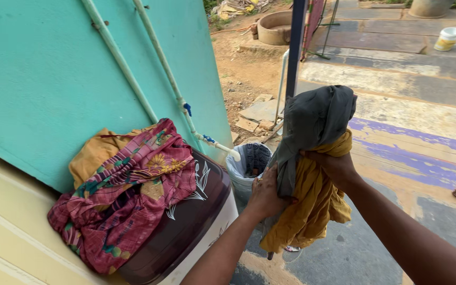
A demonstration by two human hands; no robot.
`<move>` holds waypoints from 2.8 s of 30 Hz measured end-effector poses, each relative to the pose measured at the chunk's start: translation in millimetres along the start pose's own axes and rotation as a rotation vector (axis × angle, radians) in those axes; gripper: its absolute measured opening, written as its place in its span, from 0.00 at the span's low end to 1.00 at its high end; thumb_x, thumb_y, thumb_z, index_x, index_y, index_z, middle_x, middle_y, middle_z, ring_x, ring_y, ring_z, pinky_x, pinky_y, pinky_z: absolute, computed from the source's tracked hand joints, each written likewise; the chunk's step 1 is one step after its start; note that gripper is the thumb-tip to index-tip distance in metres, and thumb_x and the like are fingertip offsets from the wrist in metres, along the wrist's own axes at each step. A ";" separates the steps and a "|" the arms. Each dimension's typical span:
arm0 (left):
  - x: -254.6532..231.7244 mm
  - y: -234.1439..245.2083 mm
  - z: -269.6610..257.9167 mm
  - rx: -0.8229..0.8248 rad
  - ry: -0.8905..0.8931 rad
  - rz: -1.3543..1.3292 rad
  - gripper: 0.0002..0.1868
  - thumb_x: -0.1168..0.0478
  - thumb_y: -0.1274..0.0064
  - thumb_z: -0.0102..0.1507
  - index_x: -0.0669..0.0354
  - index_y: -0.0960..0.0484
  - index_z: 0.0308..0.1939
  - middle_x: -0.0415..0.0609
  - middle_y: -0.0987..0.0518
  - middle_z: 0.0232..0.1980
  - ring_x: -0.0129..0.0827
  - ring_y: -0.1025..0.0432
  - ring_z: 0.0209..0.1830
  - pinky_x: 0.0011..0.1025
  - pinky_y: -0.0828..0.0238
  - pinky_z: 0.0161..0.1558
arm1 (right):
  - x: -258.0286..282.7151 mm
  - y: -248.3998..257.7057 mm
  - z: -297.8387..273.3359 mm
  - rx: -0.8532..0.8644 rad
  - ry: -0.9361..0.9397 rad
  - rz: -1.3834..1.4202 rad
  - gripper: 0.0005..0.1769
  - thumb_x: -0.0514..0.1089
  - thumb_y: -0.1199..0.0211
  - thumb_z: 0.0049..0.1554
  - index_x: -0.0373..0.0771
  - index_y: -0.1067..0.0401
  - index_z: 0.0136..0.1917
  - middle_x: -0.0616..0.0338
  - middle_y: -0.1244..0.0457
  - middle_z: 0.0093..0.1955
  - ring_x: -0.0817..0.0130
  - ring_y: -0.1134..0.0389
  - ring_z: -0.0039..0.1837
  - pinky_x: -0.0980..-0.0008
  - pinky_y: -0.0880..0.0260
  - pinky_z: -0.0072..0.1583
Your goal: The person picks up several pieces of clothing from a line in a bathroom, carries them through a doorway, and places them on top of a washing machine.
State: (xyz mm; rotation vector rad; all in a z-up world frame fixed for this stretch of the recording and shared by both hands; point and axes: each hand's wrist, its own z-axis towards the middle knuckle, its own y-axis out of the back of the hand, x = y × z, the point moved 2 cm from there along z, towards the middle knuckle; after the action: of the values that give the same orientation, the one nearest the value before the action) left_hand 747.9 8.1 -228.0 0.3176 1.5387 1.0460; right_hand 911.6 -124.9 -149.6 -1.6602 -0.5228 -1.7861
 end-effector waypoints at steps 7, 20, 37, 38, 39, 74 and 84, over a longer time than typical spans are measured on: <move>85.7 64.4 1.6 -0.070 0.092 0.108 0.66 0.41 0.27 0.48 0.52 0.50 0.81 0.60 0.43 0.80 0.55 0.53 0.82 0.58 0.55 0.74 | -7.6 -73.1 82.4 0.115 0.062 -0.026 0.26 0.33 0.28 0.50 0.37 0.30 0.62 0.59 0.32 0.62 0.65 0.29 0.63 0.66 0.24 0.63; 232.0 222.2 -72.0 -0.582 0.626 0.415 0.55 0.48 0.25 0.50 0.50 0.39 0.76 0.64 0.51 0.81 0.58 0.59 0.84 0.68 0.61 0.73 | 25.4 -275.1 262.1 0.448 0.430 -0.264 0.29 0.34 0.25 0.53 0.34 0.31 0.66 0.55 0.33 0.65 0.63 0.30 0.65 0.68 0.27 0.63; 348.2 171.0 -124.0 -0.368 1.069 0.221 0.45 0.46 0.30 0.56 0.55 0.31 0.71 0.59 0.32 0.73 0.54 0.36 0.71 0.51 0.39 0.69 | -61.2 -638.6 139.9 1.366 0.898 -1.168 0.72 0.84 0.31 0.34 0.63 0.58 0.83 0.58 0.62 0.84 0.53 0.66 0.84 0.21 0.66 0.72; 340.7 166.4 -127.2 -0.360 1.097 0.182 0.38 0.46 0.32 0.59 0.58 0.27 0.69 0.61 0.26 0.68 0.55 0.30 0.66 0.50 0.33 0.64 | -90.0 -633.2 146.3 1.361 0.874 -1.291 0.71 0.85 0.33 0.37 0.65 0.62 0.83 0.60 0.65 0.85 0.54 0.68 0.85 0.20 0.67 0.72; 331.7 166.0 -130.3 -0.363 1.107 0.177 0.38 0.46 0.32 0.59 0.58 0.27 0.69 0.61 0.26 0.68 0.55 0.30 0.66 0.50 0.33 0.64 | -120.5 -623.1 153.7 1.349 0.850 -1.414 0.70 0.86 0.34 0.40 0.67 0.66 0.83 0.61 0.69 0.87 0.56 0.71 0.86 0.19 0.68 0.72; 333.2 271.3 -115.0 -0.491 1.397 0.523 0.66 0.44 0.32 0.58 0.36 0.71 0.83 0.55 0.62 0.85 0.53 0.46 0.77 0.58 0.57 0.72 | -229.6 -568.5 145.2 0.934 1.101 -1.206 0.53 0.75 0.45 0.51 0.65 0.60 0.82 0.59 0.63 0.86 0.60 0.60 0.85 0.25 0.69 0.76; 299.3 252.5 -139.1 -0.448 1.323 0.284 0.68 0.37 0.35 0.56 0.31 0.73 0.83 0.51 0.62 0.86 0.52 0.44 0.78 0.56 0.63 0.79 | -220.6 -548.5 142.4 1.018 1.096 -1.116 0.49 0.72 0.47 0.54 0.65 0.60 0.82 0.58 0.64 0.86 0.58 0.63 0.84 0.27 0.69 0.77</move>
State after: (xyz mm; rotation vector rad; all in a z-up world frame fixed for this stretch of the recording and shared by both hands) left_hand 453.5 300.8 -246.0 -0.6356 2.3236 1.9764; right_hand 641.2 404.8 -276.5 0.4929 -1.5628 -2.1086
